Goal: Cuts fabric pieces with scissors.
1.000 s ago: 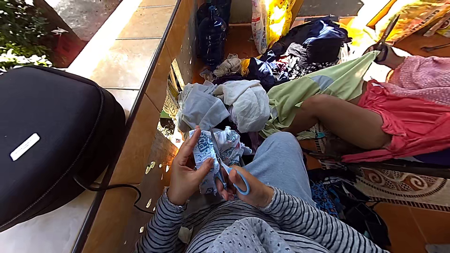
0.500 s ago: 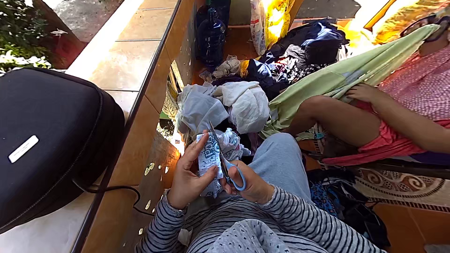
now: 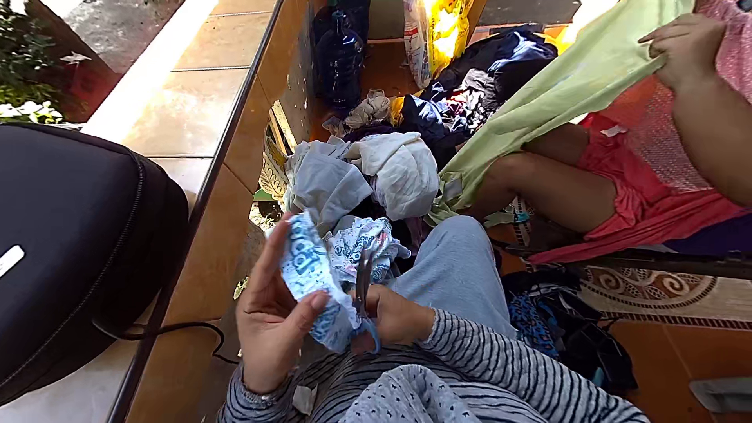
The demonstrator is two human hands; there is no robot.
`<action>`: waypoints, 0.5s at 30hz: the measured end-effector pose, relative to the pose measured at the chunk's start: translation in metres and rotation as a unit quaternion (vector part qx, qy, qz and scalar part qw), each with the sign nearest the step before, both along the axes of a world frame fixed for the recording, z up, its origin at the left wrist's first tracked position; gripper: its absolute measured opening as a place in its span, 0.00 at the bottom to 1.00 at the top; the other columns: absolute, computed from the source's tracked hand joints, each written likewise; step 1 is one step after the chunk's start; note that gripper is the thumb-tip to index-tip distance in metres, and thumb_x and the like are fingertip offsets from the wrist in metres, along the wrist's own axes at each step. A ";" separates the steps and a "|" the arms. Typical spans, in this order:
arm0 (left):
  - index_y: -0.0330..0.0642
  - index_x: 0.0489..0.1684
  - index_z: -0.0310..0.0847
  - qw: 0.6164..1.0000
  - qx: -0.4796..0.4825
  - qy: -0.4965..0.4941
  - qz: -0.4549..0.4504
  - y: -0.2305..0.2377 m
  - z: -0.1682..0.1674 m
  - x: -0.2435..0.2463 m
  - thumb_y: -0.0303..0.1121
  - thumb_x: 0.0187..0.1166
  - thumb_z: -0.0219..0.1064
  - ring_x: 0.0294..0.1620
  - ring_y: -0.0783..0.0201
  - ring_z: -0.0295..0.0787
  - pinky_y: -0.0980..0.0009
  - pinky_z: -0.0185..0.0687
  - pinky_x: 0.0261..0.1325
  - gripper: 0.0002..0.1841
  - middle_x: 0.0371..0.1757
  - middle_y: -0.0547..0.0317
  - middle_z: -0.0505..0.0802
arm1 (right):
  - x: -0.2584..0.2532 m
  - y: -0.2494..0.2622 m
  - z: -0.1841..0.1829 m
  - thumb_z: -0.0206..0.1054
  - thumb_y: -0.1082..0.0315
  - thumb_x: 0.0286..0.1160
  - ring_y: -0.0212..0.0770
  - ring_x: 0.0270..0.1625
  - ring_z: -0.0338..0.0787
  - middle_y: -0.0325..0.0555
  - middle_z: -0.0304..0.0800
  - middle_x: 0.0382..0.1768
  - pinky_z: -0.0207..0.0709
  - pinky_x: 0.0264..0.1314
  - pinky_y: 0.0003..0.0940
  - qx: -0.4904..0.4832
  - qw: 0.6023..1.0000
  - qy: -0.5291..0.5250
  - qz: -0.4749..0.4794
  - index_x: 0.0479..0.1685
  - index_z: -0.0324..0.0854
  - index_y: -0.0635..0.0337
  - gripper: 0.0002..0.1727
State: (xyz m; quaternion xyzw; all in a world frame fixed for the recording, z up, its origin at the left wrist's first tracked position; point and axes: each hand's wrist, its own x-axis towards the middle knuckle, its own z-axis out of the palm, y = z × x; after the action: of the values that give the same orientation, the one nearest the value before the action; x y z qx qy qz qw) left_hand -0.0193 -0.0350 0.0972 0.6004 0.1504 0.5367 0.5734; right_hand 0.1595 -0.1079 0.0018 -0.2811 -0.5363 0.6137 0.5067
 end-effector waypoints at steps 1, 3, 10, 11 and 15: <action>0.47 0.87 0.66 0.996 0.012 -0.002 0.083 0.000 0.006 -0.005 0.34 0.75 0.77 0.67 0.70 0.88 0.73 0.87 0.67 0.37 0.80 0.64 0.82 | 0.004 -0.001 -0.001 0.82 0.71 0.59 0.16 0.46 0.88 0.28 0.92 0.40 0.82 0.53 0.18 -0.006 0.998 0.002 0.055 0.45 0.84 0.63 0.16; 0.47 0.86 0.65 0.975 0.024 -0.023 0.221 0.004 0.015 -0.018 0.34 0.75 0.76 0.63 0.72 0.88 0.74 0.87 0.64 0.37 0.74 0.69 0.86 | 0.020 -0.001 -0.003 0.80 0.69 0.62 0.17 0.39 0.87 0.28 0.90 0.34 0.81 0.44 0.18 -0.008 0.994 -0.008 0.107 0.40 0.83 0.62 0.13; 0.57 0.87 0.69 0.984 0.098 0.135 0.068 0.002 -0.009 0.003 0.40 0.74 0.78 0.69 0.68 0.86 0.68 0.87 0.70 0.37 0.79 0.69 0.82 | 0.036 -0.008 0.038 0.80 0.70 0.63 0.20 0.55 0.91 0.22 0.94 0.53 0.86 0.61 0.24 0.063 0.964 0.107 -0.237 0.56 0.89 0.44 0.20; 0.48 0.87 0.68 0.980 0.096 0.174 -0.008 -0.001 -0.021 0.014 0.42 0.71 0.80 0.72 0.63 0.85 0.63 0.86 0.72 0.40 0.80 0.57 0.81 | 0.035 -0.010 0.044 0.79 0.71 0.63 0.22 0.61 0.89 0.24 0.92 0.60 0.85 0.66 0.25 0.090 0.956 0.102 -0.259 0.59 0.89 0.45 0.22; 0.29 0.61 0.85 0.965 0.109 0.233 -0.048 -0.020 -0.062 0.047 0.40 0.69 0.79 0.62 0.74 0.89 0.73 0.85 0.68 0.26 0.59 0.51 0.93 | 0.029 -0.014 0.045 0.81 0.60 0.67 0.32 0.77 0.78 0.46 0.82 0.72 0.77 0.76 0.29 0.148 0.943 -0.015 -0.297 0.46 0.88 0.59 0.15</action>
State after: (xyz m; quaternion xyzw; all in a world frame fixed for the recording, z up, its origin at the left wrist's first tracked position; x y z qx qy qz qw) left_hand 0.0277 -0.0548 0.0352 0.7741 0.1911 0.3670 0.4791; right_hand 0.1881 -0.1219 0.0471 -0.3583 -0.5207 0.3447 0.6940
